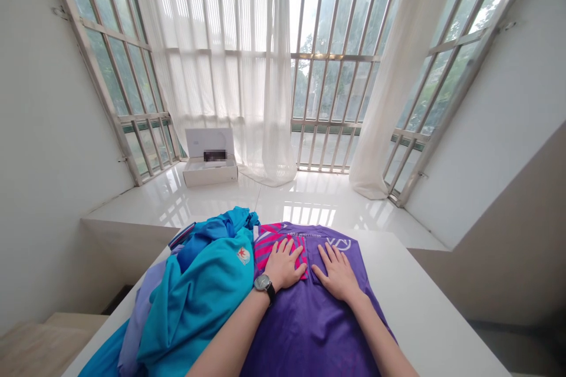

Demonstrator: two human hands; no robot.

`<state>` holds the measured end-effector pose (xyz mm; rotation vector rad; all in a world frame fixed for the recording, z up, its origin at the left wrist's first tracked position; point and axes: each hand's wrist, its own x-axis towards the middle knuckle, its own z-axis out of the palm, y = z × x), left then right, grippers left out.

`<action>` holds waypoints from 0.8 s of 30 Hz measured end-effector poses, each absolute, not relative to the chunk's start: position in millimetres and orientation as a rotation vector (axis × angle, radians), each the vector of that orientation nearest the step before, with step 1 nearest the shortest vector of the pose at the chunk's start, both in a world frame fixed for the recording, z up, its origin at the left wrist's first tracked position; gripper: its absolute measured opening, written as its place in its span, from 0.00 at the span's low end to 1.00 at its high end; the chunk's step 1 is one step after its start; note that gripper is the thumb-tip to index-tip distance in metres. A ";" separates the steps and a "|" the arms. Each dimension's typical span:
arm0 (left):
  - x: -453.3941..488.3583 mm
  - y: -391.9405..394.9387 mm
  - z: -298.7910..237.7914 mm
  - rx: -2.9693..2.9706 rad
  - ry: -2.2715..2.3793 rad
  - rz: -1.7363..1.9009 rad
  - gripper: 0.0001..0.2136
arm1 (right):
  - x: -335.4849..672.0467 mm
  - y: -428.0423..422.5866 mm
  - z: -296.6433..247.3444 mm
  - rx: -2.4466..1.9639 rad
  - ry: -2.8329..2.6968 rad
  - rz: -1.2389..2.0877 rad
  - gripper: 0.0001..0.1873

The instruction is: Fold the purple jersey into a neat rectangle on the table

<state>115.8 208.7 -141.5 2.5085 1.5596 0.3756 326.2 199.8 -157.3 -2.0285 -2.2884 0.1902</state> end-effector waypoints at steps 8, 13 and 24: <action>101.7 209.0 -122.1 2.430 1.658 0.338 0.29 | 346.0 201.0 -147.9 -2.053 -2.225 0.162 0.41; 94.3 208.7 -127.5 2.395 1.678 0.255 0.32 | 359.9 196.6 -155.3 -2.128 -2.173 0.146 0.42; 104.1 226.9 -137.9 2.360 1.732 0.230 0.36 | 368.3 214.6 -168.5 -2.174 -2.189 0.116 0.43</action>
